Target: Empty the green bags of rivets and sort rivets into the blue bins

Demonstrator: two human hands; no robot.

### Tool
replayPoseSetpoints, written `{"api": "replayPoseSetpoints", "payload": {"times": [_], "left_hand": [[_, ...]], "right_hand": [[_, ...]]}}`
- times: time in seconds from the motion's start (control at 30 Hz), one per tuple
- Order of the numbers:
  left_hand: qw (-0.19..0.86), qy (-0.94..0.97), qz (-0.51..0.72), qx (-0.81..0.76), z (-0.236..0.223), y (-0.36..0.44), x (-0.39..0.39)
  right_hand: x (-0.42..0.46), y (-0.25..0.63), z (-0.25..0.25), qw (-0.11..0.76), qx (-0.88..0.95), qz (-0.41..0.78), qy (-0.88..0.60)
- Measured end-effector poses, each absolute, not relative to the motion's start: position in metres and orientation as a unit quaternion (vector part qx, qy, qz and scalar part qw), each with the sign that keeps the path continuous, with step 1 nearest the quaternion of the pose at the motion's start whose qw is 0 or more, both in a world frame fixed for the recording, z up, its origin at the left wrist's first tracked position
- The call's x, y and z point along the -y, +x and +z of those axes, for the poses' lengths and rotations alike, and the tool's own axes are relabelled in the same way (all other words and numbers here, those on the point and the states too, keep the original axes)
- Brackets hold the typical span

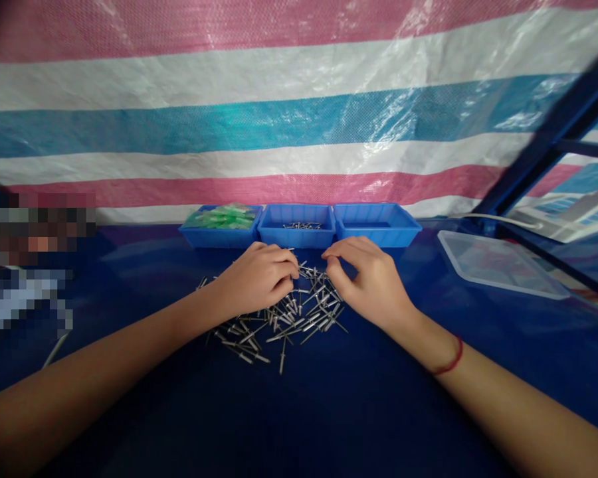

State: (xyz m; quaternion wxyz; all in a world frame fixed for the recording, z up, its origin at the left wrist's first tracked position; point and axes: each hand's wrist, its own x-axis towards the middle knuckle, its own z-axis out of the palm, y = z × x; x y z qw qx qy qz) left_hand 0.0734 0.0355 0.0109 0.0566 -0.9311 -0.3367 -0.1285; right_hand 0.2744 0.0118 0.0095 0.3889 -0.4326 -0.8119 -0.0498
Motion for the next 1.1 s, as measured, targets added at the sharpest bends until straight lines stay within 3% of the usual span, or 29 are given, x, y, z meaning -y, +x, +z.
{"api": "replayPoseSetpoints", "payload": {"times": [0.7,1.1], "left_hand": [[0.177,-0.920,-0.065,0.343,0.014,0.075,-0.032],[0.196,-0.926,-0.047,0.319,0.019,0.077,-0.028]], "right_hand": [[-0.013,0.270,0.003,0.389,0.831,-0.052,-0.395],[-0.013,0.270,0.000,0.387,0.837,-0.045,-0.383]]}}
